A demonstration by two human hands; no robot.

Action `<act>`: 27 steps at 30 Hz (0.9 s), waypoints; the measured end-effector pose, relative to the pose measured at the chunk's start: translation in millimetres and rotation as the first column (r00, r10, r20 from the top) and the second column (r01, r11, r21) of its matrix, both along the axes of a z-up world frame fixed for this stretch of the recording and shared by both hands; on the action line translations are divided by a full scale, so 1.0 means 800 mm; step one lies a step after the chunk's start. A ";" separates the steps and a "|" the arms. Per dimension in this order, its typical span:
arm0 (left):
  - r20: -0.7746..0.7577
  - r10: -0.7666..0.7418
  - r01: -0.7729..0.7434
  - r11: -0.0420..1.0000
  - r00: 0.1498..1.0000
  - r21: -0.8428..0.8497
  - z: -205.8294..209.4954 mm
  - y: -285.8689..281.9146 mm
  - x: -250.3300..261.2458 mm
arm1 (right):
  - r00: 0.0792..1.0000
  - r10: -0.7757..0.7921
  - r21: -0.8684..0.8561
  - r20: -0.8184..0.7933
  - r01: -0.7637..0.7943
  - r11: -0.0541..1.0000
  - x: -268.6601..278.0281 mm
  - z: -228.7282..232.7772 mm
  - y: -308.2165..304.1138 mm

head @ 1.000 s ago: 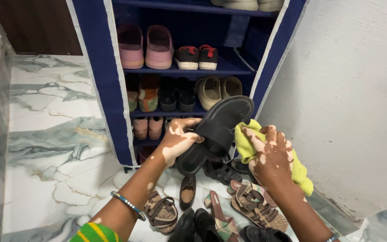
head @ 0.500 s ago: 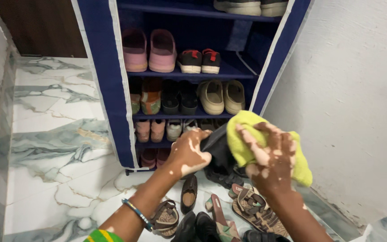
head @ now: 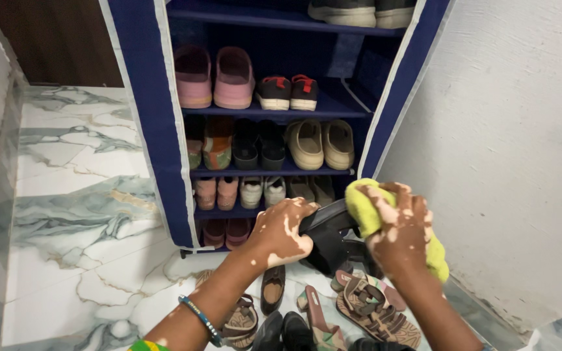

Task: The person cleans a pair of black sandals using a yellow cloth. They wipe the soles and straps of each sandal individually, then place them back on a blue shoe rack.

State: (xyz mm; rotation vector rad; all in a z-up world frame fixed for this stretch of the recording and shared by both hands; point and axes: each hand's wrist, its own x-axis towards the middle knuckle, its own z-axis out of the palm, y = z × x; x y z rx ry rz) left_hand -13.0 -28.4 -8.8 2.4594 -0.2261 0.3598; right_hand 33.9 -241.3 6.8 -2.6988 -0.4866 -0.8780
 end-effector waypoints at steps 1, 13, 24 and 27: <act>0.004 -0.004 0.004 1.000 1.000 -0.014 0.000 0.001 0.000 | 1.000 -0.018 0.008 -0.015 0.018 1.000 0.007 -0.004 -0.009; 0.130 -0.056 0.096 0.939 0.990 -0.331 -0.007 0.012 0.019 | 0.923 0.135 0.627 -0.361 0.133 0.767 0.068 -0.033 -0.082; -0.018 -0.059 0.014 0.509 0.998 -0.861 -0.002 0.009 0.027 | 0.433 0.635 0.755 -0.640 0.509 0.414 0.001 -0.022 0.015; 0.092 -0.003 0.082 0.484 0.996 -0.871 -0.004 0.013 0.030 | 0.259 0.765 0.762 -0.590 0.490 0.423 -0.018 -0.025 0.035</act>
